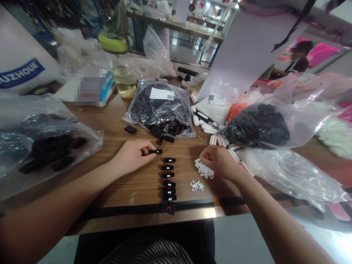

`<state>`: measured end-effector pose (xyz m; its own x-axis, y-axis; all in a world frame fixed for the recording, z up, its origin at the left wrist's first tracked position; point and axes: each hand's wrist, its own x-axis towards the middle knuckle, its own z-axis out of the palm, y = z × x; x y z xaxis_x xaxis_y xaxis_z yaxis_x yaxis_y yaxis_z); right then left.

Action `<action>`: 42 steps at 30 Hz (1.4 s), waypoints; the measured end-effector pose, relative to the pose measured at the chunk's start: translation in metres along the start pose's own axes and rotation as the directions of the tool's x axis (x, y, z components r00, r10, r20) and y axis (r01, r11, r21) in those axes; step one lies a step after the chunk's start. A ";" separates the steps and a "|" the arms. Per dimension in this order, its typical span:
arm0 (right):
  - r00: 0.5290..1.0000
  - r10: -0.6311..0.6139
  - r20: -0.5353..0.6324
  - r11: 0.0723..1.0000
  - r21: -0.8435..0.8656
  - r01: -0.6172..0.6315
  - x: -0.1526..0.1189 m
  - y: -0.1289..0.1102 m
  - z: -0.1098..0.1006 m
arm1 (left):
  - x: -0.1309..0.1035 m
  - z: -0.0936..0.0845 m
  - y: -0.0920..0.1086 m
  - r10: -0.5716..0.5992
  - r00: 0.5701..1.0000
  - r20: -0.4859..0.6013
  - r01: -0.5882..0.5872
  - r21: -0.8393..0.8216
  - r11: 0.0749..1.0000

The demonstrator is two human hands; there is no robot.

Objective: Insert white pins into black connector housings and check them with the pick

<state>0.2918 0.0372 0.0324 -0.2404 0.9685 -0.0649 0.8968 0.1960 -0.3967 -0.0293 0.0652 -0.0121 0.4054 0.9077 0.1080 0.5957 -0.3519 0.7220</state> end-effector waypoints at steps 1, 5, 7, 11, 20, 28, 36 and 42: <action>1.000 0.005 0.005 0.999 0.042 -0.005 0.003 -0.008 0.000 | 0.000 0.000 0.000 0.004 1.000 -0.002 -0.004 0.006 1.000; 0.989 -0.140 -0.044 0.967 0.208 0.146 0.023 -0.056 0.004 | -0.002 0.000 0.002 -0.003 1.000 0.004 0.003 0.000 1.000; 0.967 -0.251 -0.036 0.939 0.234 0.252 0.035 -0.080 0.012 | -0.003 -0.001 0.004 -0.010 1.000 0.003 0.010 -0.005 1.000; 0.926 -0.377 0.003 0.921 0.102 0.375 0.054 -0.101 0.032 | -0.003 -0.003 0.006 -0.006 1.000 0.010 0.006 0.002 1.000; 0.891 -0.451 0.055 0.888 -0.072 0.454 0.061 -0.109 0.039 | -0.002 -0.005 0.007 0.011 1.000 0.023 -0.012 0.033 0.999; 0.854 -0.517 0.065 0.839 -0.159 0.520 0.052 -0.113 0.030 | -0.001 -0.005 0.007 -0.002 1.000 0.014 0.002 0.027 1.000; 0.829 -0.555 0.068 0.806 -0.204 0.556 0.048 -0.115 0.032 | -0.002 -0.005 0.007 0.005 0.999 0.033 -0.006 0.027 1.000; 0.894 -0.445 -0.049 0.888 -0.155 0.433 0.077 -0.091 0.018 | -0.005 -0.012 0.010 0.068 0.993 0.099 -0.069 0.012 0.998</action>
<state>0.1847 0.0912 0.0471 -0.5959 0.7863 0.1630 0.7495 0.6175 -0.2386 -0.0338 0.0601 0.0028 0.5114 0.8547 0.0888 0.5743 -0.4169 0.7046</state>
